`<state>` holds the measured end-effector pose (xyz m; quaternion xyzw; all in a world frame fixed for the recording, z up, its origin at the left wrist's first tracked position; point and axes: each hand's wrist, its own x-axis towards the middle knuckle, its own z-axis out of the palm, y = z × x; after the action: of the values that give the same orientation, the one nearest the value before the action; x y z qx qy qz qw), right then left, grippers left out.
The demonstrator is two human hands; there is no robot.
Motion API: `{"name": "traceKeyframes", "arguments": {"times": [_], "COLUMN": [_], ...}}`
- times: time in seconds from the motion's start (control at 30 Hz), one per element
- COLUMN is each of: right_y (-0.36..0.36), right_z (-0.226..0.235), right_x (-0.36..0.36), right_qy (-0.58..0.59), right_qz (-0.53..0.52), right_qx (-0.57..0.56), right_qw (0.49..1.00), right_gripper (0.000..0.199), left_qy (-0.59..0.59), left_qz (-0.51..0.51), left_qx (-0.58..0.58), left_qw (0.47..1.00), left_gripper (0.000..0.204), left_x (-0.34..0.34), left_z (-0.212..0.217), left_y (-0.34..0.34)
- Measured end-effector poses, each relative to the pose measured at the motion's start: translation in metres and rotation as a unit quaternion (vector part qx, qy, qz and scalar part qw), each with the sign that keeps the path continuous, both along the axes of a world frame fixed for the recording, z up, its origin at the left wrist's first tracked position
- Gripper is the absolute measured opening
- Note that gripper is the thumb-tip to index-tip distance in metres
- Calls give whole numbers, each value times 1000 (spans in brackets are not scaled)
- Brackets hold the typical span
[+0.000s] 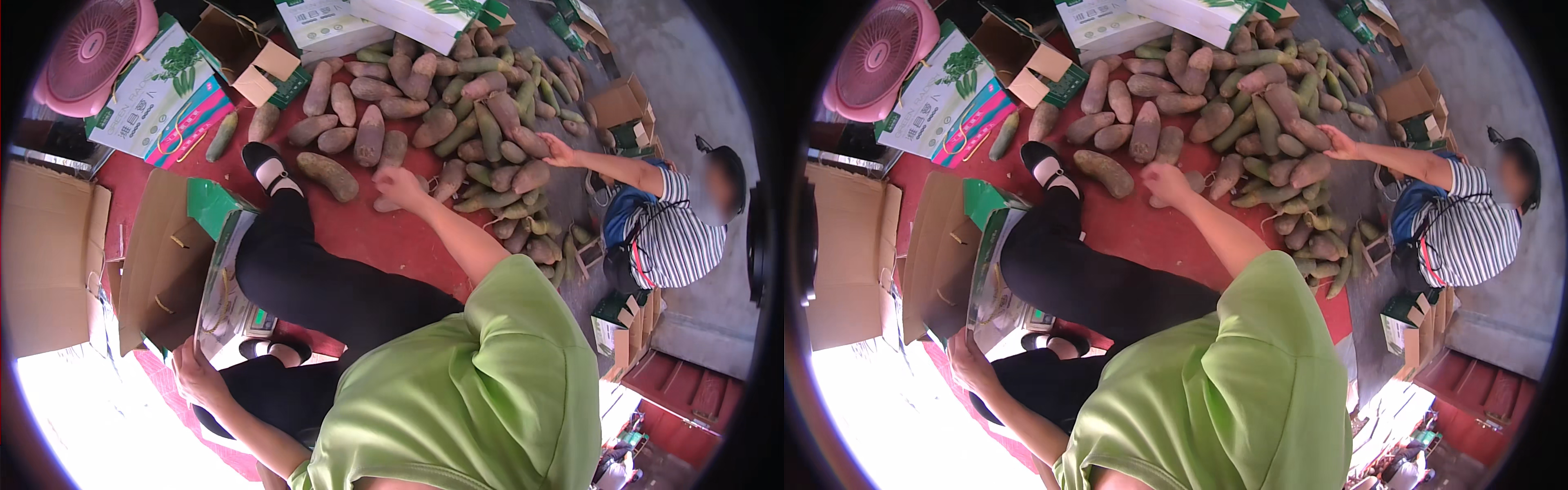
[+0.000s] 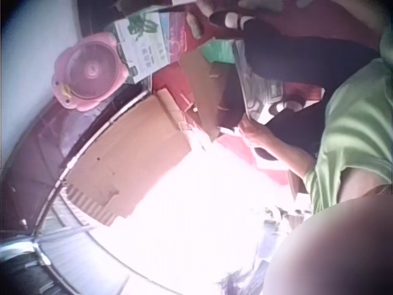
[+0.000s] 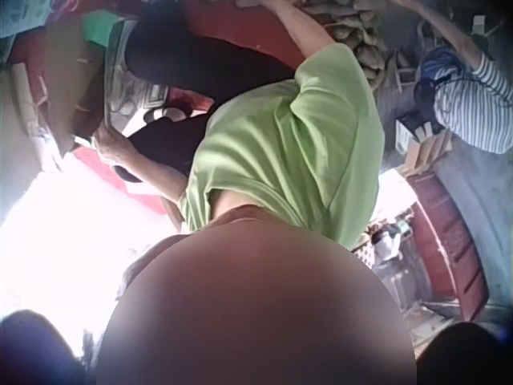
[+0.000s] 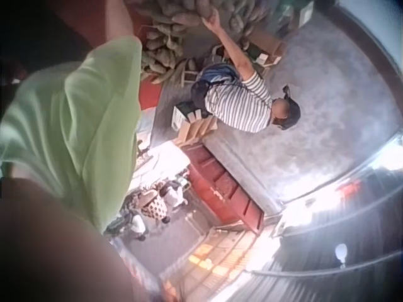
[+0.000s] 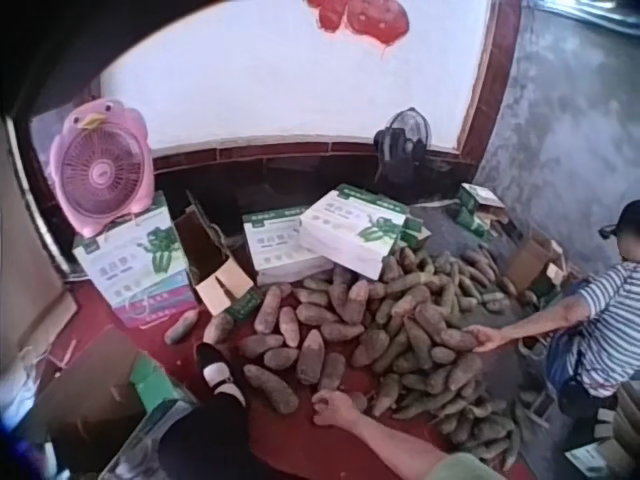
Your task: Sorting and weighing long root vegetables into cardboard boxes.
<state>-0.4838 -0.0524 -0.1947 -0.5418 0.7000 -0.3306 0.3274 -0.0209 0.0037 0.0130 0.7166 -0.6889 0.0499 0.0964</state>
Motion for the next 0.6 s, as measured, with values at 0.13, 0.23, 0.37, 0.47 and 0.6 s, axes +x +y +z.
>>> {"name": "traceKeyframes", "arguments": {"times": [0.13, 0.23, 0.37, 0.47, 0.6], "right_y": [97, 142, 164, 143, 107], "right_z": [-64, -89, -93, -70, -15], "right_x": [-60, -99, -132, -153, -184], "right_qy": [118, 135, 170, 216, 281], "right_qz": [-37, -81, -155, -261, -290], "right_qx": [133, 285, 250, 144, 168], "right_qw": [983, 946, 941, 930, 899], "right_gripper": [15, 14, 13, 18, 41], "left_qy": [4, 14, 6, -1, -15], "left_qz": [-17, -33, -49, -59, -67], "left_qx": [-17, -29, -38, -47, -56], "left_qw": [1000, 999, 998, 997, 996], "left_gripper": [13, 11, 10, 10, 10], "left_x": [8, 8, 8, 6, 8], "left_z": [-7, -10, -10, -7, -13], "left_y": [-1, -3, -4, -3, -3]}}
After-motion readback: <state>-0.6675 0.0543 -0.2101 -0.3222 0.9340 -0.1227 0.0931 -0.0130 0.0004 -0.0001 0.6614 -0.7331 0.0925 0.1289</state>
